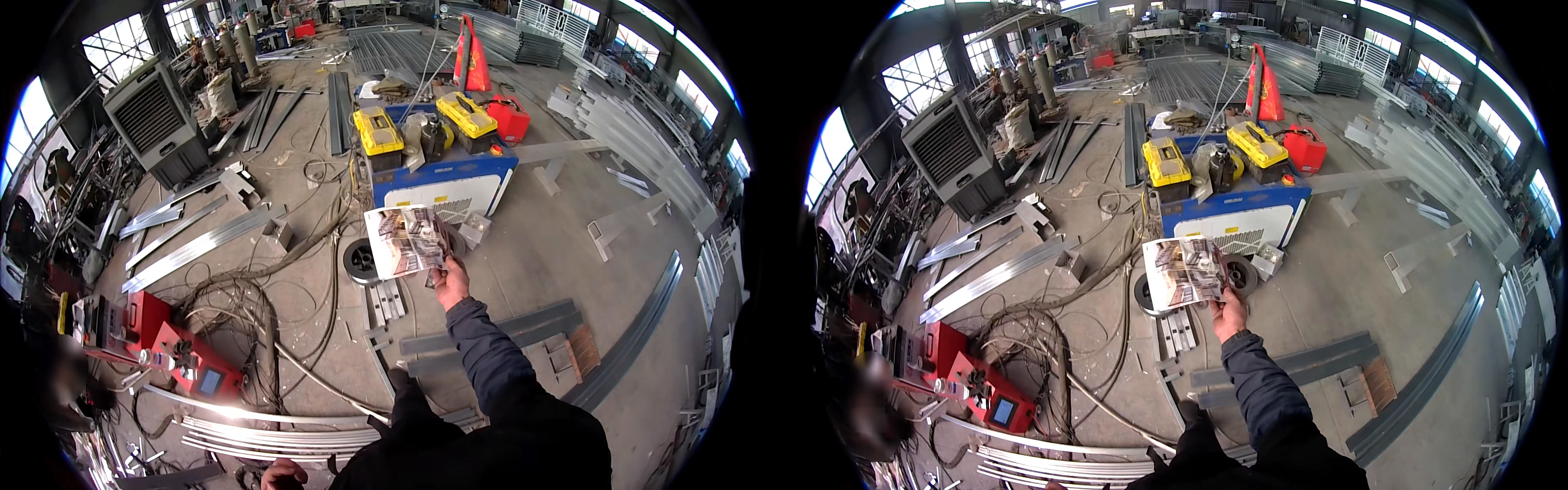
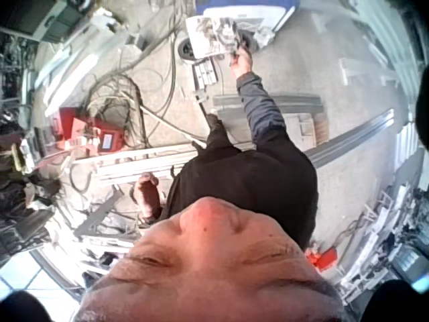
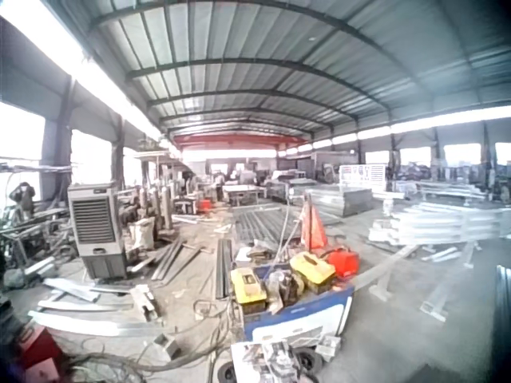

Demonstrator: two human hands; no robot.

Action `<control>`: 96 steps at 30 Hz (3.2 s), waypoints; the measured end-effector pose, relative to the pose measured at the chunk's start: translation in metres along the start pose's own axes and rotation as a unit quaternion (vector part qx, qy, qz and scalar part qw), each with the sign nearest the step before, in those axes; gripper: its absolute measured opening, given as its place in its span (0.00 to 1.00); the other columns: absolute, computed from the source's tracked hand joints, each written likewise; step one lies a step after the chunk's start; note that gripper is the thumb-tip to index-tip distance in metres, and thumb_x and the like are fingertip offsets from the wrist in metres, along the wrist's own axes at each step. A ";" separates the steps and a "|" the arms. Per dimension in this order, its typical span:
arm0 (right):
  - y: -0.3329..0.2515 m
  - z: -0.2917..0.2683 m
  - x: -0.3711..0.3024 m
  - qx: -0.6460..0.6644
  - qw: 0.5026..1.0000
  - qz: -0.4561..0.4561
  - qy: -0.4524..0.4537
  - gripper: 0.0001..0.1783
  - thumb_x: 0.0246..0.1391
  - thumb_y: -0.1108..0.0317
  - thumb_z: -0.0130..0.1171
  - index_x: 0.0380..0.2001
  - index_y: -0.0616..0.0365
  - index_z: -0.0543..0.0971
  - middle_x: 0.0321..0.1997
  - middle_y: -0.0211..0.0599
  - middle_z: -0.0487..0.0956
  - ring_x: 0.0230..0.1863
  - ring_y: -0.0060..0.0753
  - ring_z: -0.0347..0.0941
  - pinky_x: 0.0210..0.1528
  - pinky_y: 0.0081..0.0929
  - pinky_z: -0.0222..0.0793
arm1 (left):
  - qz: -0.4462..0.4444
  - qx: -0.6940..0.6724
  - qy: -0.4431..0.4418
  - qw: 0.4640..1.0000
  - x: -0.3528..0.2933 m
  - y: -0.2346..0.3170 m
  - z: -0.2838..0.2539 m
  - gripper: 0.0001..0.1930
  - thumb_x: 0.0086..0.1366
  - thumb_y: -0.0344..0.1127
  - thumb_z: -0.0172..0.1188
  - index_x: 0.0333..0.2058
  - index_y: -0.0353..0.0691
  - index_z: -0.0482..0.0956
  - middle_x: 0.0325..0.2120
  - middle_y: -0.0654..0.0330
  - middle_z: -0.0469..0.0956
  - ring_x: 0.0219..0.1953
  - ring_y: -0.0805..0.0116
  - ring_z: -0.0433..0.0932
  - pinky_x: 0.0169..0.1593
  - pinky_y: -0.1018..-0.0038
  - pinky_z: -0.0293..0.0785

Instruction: The person assembles a metal frame by positioning and welding metal bars together, then grinding the welded joints to smooth them. They handle a welding torch and an angle grinder, moving between welding and grinding steps while working on a large rectangular frame structure.

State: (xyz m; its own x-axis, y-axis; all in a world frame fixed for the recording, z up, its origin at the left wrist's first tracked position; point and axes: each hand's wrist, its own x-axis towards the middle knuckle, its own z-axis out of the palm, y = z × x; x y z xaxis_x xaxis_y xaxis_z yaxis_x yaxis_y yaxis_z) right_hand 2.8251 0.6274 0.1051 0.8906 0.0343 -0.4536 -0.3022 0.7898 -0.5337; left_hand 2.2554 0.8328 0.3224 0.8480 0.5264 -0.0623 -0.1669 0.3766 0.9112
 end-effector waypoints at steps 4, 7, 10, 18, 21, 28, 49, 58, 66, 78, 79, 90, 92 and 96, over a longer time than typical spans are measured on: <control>-0.001 0.068 0.084 0.017 1.000 -0.003 -0.004 0.06 0.72 0.68 0.58 0.48 0.44 0.78 0.46 0.25 0.83 0.40 0.30 0.80 0.38 0.34 0.83 | -0.146 0.047 0.112 0.982 0.090 -0.045 -0.001 0.24 0.78 0.55 0.52 0.44 0.35 0.78 0.35 0.59 0.73 0.40 0.66 0.69 0.48 0.68 0.66; -0.019 0.114 0.142 0.037 0.999 -0.014 -0.008 0.08 0.72 0.69 0.55 0.50 0.45 0.76 0.49 0.27 0.82 0.40 0.31 0.81 0.38 0.33 0.84 | -0.217 0.120 0.156 0.956 0.130 -0.065 -0.003 0.21 0.78 0.52 0.53 0.43 0.37 0.79 0.33 0.61 0.73 0.37 0.68 0.70 0.45 0.69 0.67; -0.045 0.177 0.205 0.060 0.996 -0.050 -0.034 0.09 0.72 0.69 0.56 0.51 0.47 0.75 0.52 0.30 0.82 0.46 0.32 0.81 0.40 0.34 0.83 | -0.328 0.033 0.288 0.899 0.139 -0.125 -0.073 0.14 0.79 0.45 0.54 0.44 0.40 0.80 0.30 0.65 0.75 0.31 0.73 0.70 0.36 0.74 0.68; -0.191 0.302 0.425 -0.005 0.987 -0.160 -0.016 0.22 0.68 0.68 0.56 0.64 0.45 0.70 0.49 0.41 0.82 0.45 0.39 0.82 0.45 0.40 0.84 | -0.405 0.101 0.264 0.870 0.172 -0.193 -0.082 0.17 0.79 0.48 0.55 0.50 0.41 0.79 0.36 0.63 0.76 0.35 0.71 0.72 0.41 0.72 0.70; -0.215 0.269 0.466 -0.131 0.981 -0.138 -0.045 0.33 0.68 0.69 0.55 0.73 0.42 0.57 0.49 0.42 0.81 0.44 0.41 0.83 0.43 0.41 0.84 | -0.424 0.105 0.243 0.866 0.184 -0.216 -0.089 0.18 0.78 0.50 0.55 0.52 0.41 0.78 0.38 0.63 0.76 0.37 0.71 0.72 0.43 0.72 0.70; 0.009 0.055 0.382 -0.201 0.976 0.069 -0.051 0.29 0.68 0.69 0.54 0.70 0.41 0.63 0.38 0.31 0.80 0.33 0.30 0.81 0.35 0.35 0.83 | -0.452 0.129 0.287 0.835 0.153 -0.212 -0.088 0.22 0.78 0.52 0.55 0.57 0.42 0.77 0.44 0.62 0.77 0.41 0.70 0.74 0.47 0.71 0.72; 0.117 -0.271 0.034 -0.821 0.499 0.162 -0.225 0.36 0.52 0.70 0.67 0.67 0.55 0.73 0.39 0.49 0.86 0.36 0.49 0.84 0.40 0.45 0.81 | -0.316 0.050 0.303 0.898 -0.012 -0.250 -0.087 0.10 0.77 0.41 0.59 0.48 0.42 0.81 0.29 0.66 0.76 0.26 0.80 0.69 0.26 0.80 0.64; 0.204 -0.188 -0.081 -0.804 0.390 0.056 -0.444 0.33 0.48 0.72 0.63 0.62 0.55 0.76 0.46 0.46 0.86 0.50 0.45 0.84 0.54 0.38 0.79 | -0.210 -0.049 0.604 0.767 -0.338 -0.351 -0.071 0.14 0.73 0.41 0.63 0.46 0.34 0.80 0.31 0.60 0.82 0.27 0.72 0.78 0.29 0.75 0.75; 0.308 -0.260 -0.356 -0.713 0.328 0.146 -0.602 0.35 0.51 0.81 0.50 0.66 0.62 0.70 0.54 0.53 0.83 0.47 0.42 0.82 0.47 0.37 0.80 | -0.239 -0.217 0.821 0.470 -0.666 -0.511 0.093 0.08 0.68 0.38 0.61 0.32 0.40 0.78 0.22 0.62 0.75 0.17 0.69 0.70 0.19 0.68 0.63; 0.375 -0.314 -0.736 -0.621 -0.006 0.230 -0.749 0.36 0.51 0.84 0.47 0.67 0.65 0.69 0.54 0.55 0.83 0.29 0.36 0.80 0.32 0.34 0.81 | 0.015 -0.421 0.875 0.239 -0.721 -0.561 0.209 0.09 0.71 0.38 0.62 0.40 0.39 0.82 0.25 0.66 0.76 0.21 0.73 0.73 0.21 0.75 0.65; 0.381 -0.317 -0.746 -0.630 -0.030 0.226 -0.743 0.36 0.52 0.84 0.47 0.67 0.65 0.70 0.53 0.55 0.83 0.29 0.37 0.80 0.32 0.34 0.81 | 0.036 -0.441 0.856 0.267 -0.711 -0.551 0.202 0.08 0.71 0.38 0.62 0.40 0.39 0.82 0.27 0.65 0.78 0.24 0.73 0.75 0.23 0.75 0.67; 0.395 -0.508 -1.109 -0.335 -0.344 0.251 -0.840 0.22 0.61 0.73 0.53 0.57 0.71 0.77 0.46 0.49 0.88 0.50 0.39 0.88 0.55 0.30 0.79 | -0.075 -0.486 0.857 0.155 -0.691 -0.555 0.301 0.14 0.69 0.42 0.63 0.34 0.35 0.86 0.29 0.53 0.86 0.34 0.63 0.85 0.41 0.65 0.81; 0.370 -0.545 -1.215 -0.306 -0.324 0.338 -0.829 0.21 0.62 0.71 0.56 0.57 0.69 0.78 0.47 0.48 0.88 0.50 0.36 0.87 0.54 0.30 0.80 | -0.013 -0.485 0.870 0.085 -0.716 -0.549 0.309 0.13 0.69 0.40 0.61 0.30 0.35 0.82 0.26 0.55 0.83 0.31 0.63 0.83 0.38 0.65 0.79; 0.367 -0.632 -1.356 -0.176 -0.315 0.343 -0.867 0.23 0.60 0.70 0.56 0.57 0.65 0.79 0.53 0.51 0.86 0.57 0.43 0.84 0.60 0.35 0.78 | -0.027 -0.449 0.893 0.035 -0.760 -0.547 0.292 0.13 0.69 0.38 0.58 0.31 0.35 0.81 0.25 0.50 0.82 0.32 0.56 0.84 0.38 0.59 0.78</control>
State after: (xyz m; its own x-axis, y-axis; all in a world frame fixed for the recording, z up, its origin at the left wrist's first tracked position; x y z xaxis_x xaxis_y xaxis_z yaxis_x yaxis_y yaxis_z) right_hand 1.2917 0.4844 0.0733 -0.9124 -0.3640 -0.1872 0.0865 0.2756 -0.9574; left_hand 1.8490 0.0041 -0.0094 -0.3901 -0.5862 -0.7101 -0.8168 -0.1358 0.5608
